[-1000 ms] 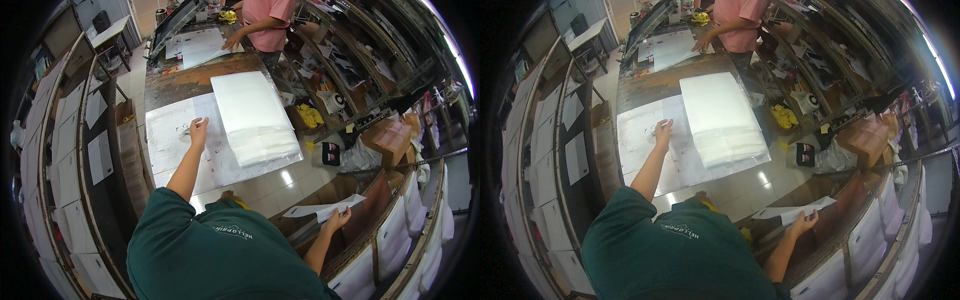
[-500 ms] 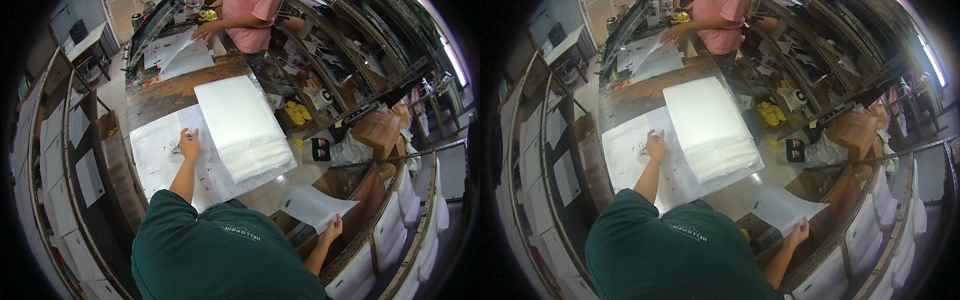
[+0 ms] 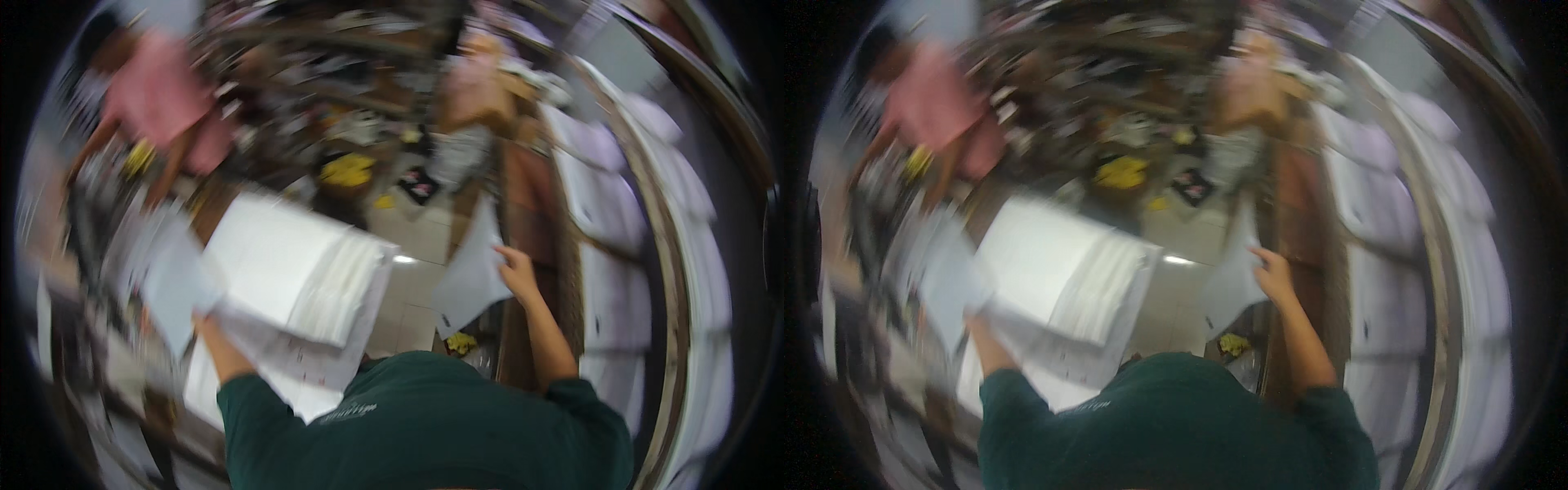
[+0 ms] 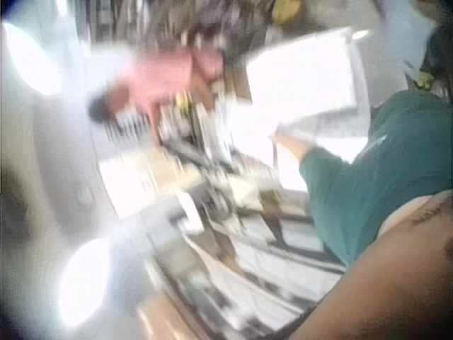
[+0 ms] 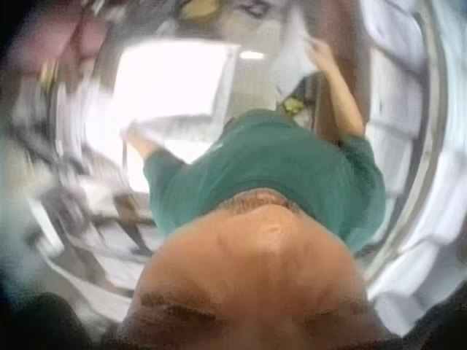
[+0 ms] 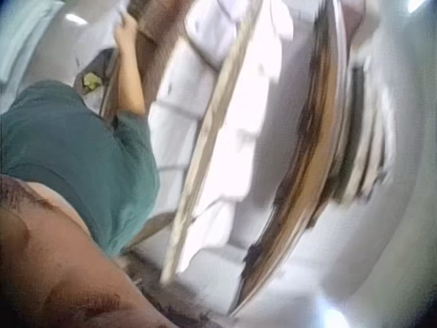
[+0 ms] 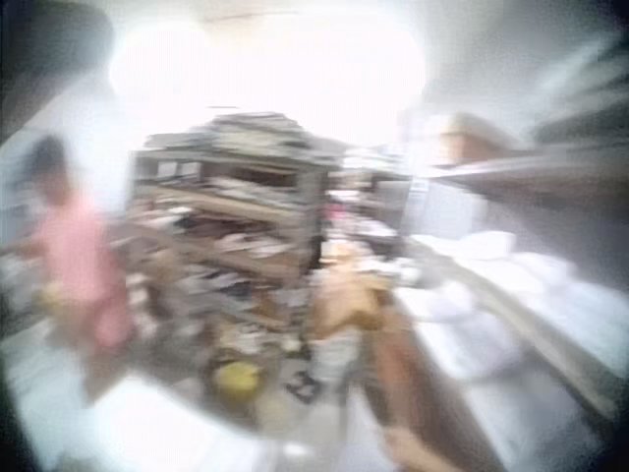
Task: The person repeatedly picks up white paper sheets from a table, places them into white envelopes, and stacks the envelopes on a metal shelving unit. Another person in a pink shirt works at the same table in the background.
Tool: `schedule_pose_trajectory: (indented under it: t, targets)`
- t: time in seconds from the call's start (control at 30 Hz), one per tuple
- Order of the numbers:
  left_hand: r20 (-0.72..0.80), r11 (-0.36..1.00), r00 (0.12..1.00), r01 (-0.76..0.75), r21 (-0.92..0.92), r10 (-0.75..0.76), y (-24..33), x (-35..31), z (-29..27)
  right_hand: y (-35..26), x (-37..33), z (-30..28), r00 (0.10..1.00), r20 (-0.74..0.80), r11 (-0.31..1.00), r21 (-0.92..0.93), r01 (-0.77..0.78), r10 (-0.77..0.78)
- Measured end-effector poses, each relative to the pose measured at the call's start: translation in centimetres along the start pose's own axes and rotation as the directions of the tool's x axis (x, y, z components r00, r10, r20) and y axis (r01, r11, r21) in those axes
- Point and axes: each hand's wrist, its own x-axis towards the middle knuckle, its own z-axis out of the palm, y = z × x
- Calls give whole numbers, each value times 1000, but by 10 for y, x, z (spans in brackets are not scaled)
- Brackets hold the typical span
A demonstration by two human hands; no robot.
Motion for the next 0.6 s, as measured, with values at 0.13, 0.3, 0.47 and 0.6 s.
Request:
schedule_pose_trajectory:
  t: [0.13, 0.3, 0.47, 0.6]
  targets:
    - [-157, 404, 414, 621, -671, -897, 118, 4, -69, -31, 59, -49, 937, 264, 942, -181, 283, -231]
    - [-259, 487, 471, 468, -737, -844, 236, 7, -177, -107, 101, -190, 899, 405, 889, -332, 316, -168]
    - [-340, 417, 586, -4, -909, -735, 265, 13, -215, -162, 93, -337, 995, 18, 861, -503, -77, 100]
    - [-348, 299, 679, -194, -934, -647, 336, 12, -212, -115, 22, -510, 908, -355, 742, -543, -394, 222]
